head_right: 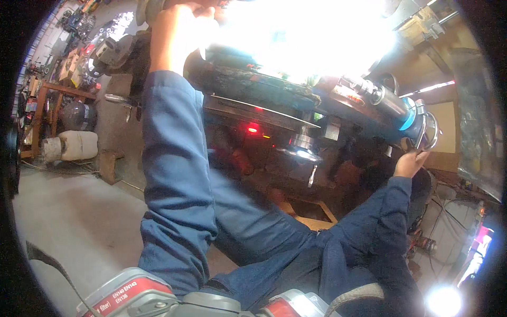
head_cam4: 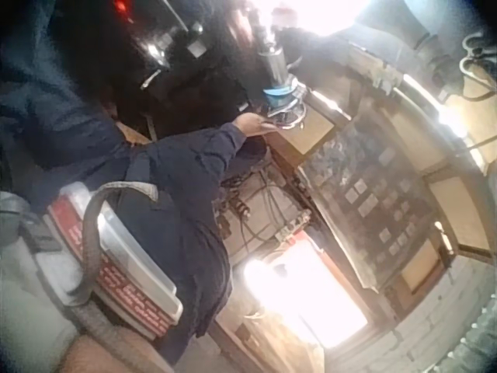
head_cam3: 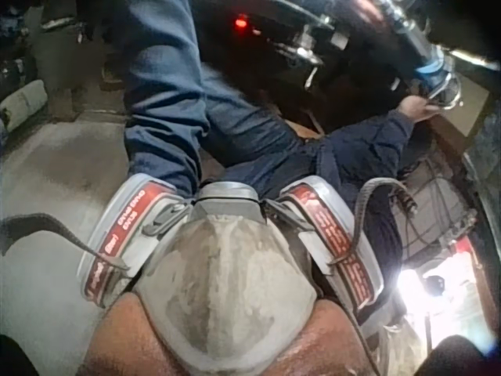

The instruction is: The person operates a lathe-like machine to grind a cylindrical metal part, occasionally using a caliper to measure its diameter and adjusting the machine's position handles.

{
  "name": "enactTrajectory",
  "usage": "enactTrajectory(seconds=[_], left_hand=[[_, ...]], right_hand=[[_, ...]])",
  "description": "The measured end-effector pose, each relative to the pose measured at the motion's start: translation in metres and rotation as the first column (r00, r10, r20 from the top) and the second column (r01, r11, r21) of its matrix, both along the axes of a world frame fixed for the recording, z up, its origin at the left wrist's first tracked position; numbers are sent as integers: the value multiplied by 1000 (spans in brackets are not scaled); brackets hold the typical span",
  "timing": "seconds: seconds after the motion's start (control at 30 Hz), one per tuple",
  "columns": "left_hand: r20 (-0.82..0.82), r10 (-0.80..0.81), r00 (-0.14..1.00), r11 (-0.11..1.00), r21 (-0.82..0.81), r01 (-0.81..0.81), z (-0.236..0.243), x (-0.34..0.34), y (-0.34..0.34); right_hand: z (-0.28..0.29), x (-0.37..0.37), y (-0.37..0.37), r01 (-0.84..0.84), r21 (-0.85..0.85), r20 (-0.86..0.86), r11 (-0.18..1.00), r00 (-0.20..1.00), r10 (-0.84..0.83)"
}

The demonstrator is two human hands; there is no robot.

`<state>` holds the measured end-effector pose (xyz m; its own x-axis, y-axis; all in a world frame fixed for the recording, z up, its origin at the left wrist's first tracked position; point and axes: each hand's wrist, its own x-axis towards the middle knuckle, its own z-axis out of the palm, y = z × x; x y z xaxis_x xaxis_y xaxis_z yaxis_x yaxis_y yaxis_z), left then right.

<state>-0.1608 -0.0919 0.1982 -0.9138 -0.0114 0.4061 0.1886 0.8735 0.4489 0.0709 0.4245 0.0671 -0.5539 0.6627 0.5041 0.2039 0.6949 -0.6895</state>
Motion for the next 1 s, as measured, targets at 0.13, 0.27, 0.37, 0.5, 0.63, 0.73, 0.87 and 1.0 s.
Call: enactTrajectory(seconds=[0.13,0.27,0.37,0.5,0.63,0.73,0.87,1.0], left_hand=[[-33,15,999,1000,-18,-16,-1,-1,0],[-17,8,1000,1000,23,-7,0,1,-1],[-65,7,998,1000,18,-6,3,6,4],[-97,-51,994,999,-1,51,-13,-5,-1],[13,-48,999,999,-23,48,-25,-19,-5],[-69,-70,995,997,-50,67,-26,-23,-10],[109,-64,992,998,2,64,-11,-15,-2],[183,-9,983,1000,4,8,-5,-11,1]], right_hand=[[-44,23,-23,-108,9,147,994,983,106],[-33,55,-172,-250,-673,134,696,884,447],[-44,63,-224,-339,-874,103,347,569,816],[-48,47,-263,-120,-967,53,225,769,637],[-118,51,-229,104,-945,-130,-310,750,649],[-184,29,-205,190,-942,-221,-276,264,939],[-182,6,-259,-419,-908,60,-11,-156,986],[-135,-10,-291,-512,-768,-211,-385,-365,907]])
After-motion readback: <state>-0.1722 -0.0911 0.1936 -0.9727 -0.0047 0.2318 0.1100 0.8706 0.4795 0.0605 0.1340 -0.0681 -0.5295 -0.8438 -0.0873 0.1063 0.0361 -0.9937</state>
